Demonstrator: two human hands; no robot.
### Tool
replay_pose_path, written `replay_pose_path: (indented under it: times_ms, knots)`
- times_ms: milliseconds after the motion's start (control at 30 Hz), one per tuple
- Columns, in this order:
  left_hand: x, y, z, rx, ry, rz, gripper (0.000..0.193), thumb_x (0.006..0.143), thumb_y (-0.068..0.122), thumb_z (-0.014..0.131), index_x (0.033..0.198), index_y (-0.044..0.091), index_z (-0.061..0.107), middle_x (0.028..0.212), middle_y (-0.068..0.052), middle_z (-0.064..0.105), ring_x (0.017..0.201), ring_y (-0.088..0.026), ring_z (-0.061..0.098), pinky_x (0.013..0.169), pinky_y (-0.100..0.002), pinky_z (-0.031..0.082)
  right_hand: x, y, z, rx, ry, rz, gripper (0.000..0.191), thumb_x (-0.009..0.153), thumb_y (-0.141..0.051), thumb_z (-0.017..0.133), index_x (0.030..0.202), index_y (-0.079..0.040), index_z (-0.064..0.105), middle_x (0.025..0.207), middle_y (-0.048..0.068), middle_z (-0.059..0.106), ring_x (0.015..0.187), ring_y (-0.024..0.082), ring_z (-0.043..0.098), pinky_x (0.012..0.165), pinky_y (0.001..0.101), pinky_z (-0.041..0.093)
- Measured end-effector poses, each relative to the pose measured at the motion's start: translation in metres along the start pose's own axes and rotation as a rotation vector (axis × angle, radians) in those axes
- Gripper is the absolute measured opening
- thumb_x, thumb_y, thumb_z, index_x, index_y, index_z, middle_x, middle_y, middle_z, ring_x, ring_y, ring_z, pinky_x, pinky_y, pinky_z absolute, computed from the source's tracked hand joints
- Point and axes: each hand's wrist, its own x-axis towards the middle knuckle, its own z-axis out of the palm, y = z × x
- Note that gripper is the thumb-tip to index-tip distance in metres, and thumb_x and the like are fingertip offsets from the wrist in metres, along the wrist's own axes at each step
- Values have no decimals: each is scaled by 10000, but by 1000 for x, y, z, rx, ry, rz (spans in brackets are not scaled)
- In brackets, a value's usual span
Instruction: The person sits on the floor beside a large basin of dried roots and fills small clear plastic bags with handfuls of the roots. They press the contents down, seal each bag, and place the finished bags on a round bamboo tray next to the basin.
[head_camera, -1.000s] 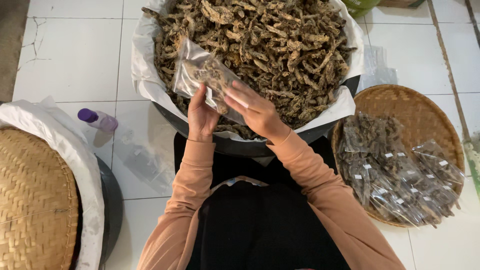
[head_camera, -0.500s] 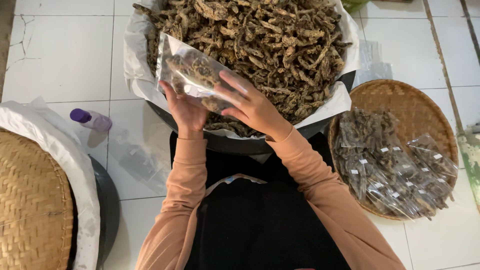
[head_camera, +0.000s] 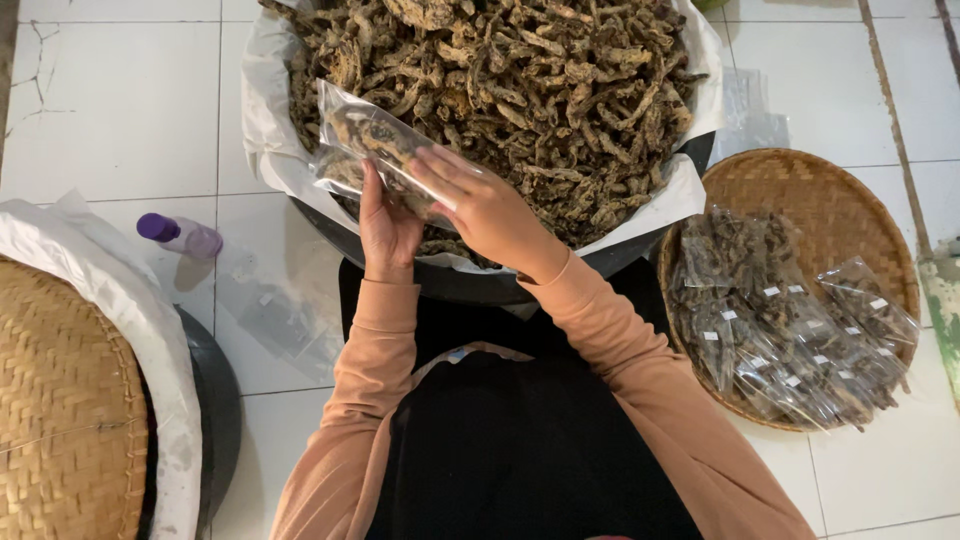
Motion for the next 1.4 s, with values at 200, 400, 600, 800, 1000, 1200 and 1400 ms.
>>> replay_pose_path:
  times_ms: [200, 400, 600, 800, 1000, 1200, 1400]
  knots:
    - [6, -6, -3, -71, -86, -11, 436, 1025, 382, 680, 1340, 88, 615, 1310, -90, 665, 1243, -265, 604, 1120, -468, 487, -28, 43, 3, 234, 7, 268, 262, 996, -92, 661, 1257, -105, 683, 1419, 79, 634, 1128, 288, 640, 964, 372, 576]
    - [20, -6, -10, -191, -11, -89, 429, 1020, 331, 678, 1354, 74, 602, 1348, -88, 667, 1280, -276, 601, 1135, -481, 500, -106, 126, -15, -739, 56, 375, 376, 726, -17, 701, 1101, -2, 689, 1103, 187, 669, 1016, 386, 651, 851, 475, 498]
    - [13, -19, 6, -385, -30, -179, 532, 964, 387, 674, 1377, 69, 568, 1417, -159, 597, 1349, -344, 553, 1143, -542, 499, -111, 126, -22, -431, 43, 560, 178, 971, 33, 680, 1137, -29, 686, 1042, 159, 702, 997, 385, 661, 906, 482, 515]
    - [12, -20, 15, -321, -20, -180, 563, 984, 410, 664, 1418, 76, 535, 1417, -151, 595, 1323, -346, 563, 1126, -517, 502, -78, 40, -61, 99, 375, 299, 262, 998, 5, 727, 1255, 17, 676, 1079, 157, 728, 848, 262, 706, 729, 344, 573]
    - [-6, -36, 30, -138, 16, -122, 461, 973, 371, 641, 1335, 91, 582, 1310, -112, 641, 1236, -295, 614, 1057, -520, 530, -38, -19, -43, -149, 402, 110, 195, 953, -17, 803, 1105, -27, 681, 1046, 121, 728, 942, 273, 722, 800, 364, 600]
    - [-24, -44, 32, -32, -39, -143, 350, 1010, 274, 666, 1301, 86, 618, 1248, -49, 682, 1175, -225, 643, 1039, -454, 536, -14, -3, -19, -98, 290, 153, 419, 896, 108, 681, 1290, -34, 670, 1271, 140, 693, 1180, 328, 699, 1002, 392, 595]
    - [-17, -36, 19, -2, -47, -102, 366, 1048, 299, 659, 1353, 108, 589, 1306, -33, 650, 1228, -211, 619, 1105, -436, 502, -2, 35, -10, 283, -148, 100, 683, 874, 161, 551, 1532, -18, 518, 1628, 179, 421, 1479, 379, 475, 1191, 429, 452]
